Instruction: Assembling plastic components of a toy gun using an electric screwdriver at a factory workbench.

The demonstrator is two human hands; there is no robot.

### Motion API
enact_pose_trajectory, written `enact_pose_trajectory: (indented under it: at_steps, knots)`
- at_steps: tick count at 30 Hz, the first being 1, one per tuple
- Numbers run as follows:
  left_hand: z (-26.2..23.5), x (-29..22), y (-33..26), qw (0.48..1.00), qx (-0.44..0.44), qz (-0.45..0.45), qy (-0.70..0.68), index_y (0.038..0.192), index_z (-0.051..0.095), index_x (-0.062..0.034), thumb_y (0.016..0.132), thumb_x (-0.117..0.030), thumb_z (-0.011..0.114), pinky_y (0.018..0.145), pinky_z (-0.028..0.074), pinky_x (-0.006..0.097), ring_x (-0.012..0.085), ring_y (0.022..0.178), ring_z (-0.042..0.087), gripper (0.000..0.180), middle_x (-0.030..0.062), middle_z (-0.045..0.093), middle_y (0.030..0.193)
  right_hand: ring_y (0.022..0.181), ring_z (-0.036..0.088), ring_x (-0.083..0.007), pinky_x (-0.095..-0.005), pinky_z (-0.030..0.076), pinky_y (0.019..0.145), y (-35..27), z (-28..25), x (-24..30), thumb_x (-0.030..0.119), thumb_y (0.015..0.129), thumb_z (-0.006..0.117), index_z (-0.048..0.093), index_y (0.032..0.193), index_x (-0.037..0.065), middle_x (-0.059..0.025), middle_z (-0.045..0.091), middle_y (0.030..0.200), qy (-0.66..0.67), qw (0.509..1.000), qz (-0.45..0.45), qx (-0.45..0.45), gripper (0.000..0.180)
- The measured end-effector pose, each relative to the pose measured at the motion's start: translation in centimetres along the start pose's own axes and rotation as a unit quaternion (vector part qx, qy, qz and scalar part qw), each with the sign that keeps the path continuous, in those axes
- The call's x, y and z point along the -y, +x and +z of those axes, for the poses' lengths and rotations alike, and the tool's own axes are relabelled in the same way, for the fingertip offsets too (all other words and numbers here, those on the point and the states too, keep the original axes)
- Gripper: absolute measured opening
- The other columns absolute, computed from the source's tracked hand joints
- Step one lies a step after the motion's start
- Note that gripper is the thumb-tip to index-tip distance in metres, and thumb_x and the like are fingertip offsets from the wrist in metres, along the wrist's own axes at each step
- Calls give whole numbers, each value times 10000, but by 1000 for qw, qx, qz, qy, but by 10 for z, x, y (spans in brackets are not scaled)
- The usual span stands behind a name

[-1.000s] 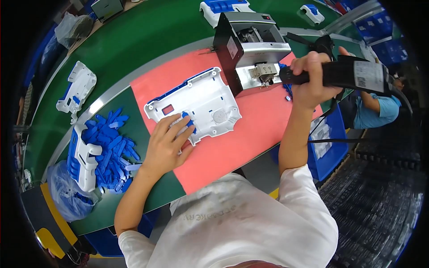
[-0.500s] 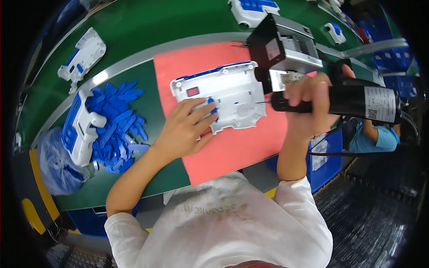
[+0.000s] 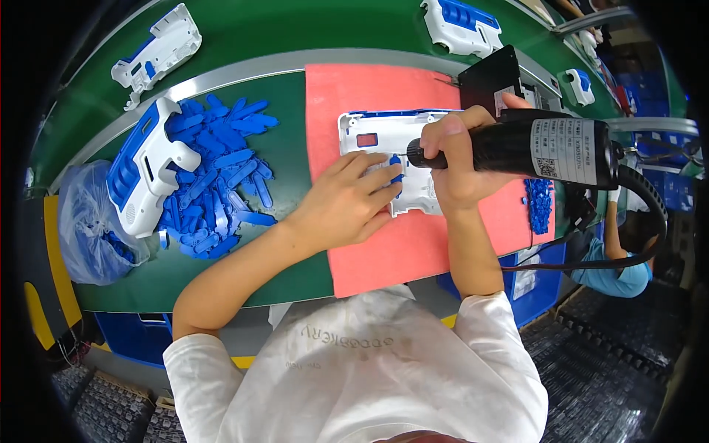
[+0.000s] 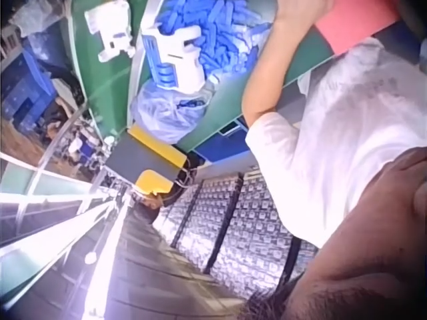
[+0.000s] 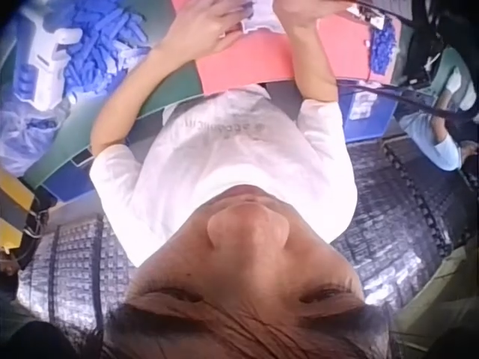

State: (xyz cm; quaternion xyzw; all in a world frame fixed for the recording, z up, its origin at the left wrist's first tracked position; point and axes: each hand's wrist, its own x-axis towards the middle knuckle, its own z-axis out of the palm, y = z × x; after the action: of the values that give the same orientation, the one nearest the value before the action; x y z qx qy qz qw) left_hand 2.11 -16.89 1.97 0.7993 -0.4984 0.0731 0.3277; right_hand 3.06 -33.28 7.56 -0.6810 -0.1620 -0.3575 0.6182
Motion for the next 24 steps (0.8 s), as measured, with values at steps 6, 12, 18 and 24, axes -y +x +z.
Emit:
enact_pose_trajectory:
  at_steps: [6,12,18,24]
  knots:
    - [0,-1,-1,1000,-8,0,-3,1035,672,-38,655,-183,752,923,486,420,298,1147,518,415,69,587,1201,447,499,-148,-322,485,462,-3,3,-2,-94,799,541,280,1267,8,-89,525,627,3,1000,-1,13,546]
    - [0,-2,-1,1000,-10,4,-3,1037,668,-38,656,-180,749,922,481,419,301,1128,522,415,72,586,1208,453,499,-139,-315,482,466,-2,2,-7,-117,796,546,294,1223,17,-88,529,634,-24,999,-22,39,513]
    - [-1,-2,-1,1000,-7,4,11,978,682,-26,716,-219,704,970,434,418,272,1141,521,326,85,612,1179,475,508,-127,-297,470,471,-4,1,-10,-147,788,547,285,1198,23,-84,551,652,-111,987,-62,101,515]
    - [-1,-4,3,999,-15,17,27,984,681,-30,715,-202,689,943,449,415,270,1114,535,319,78,607,1176,507,533,-117,-263,463,504,-6,1,-9,-124,787,592,303,1186,13,-61,577,673,-103,989,-52,89,511]
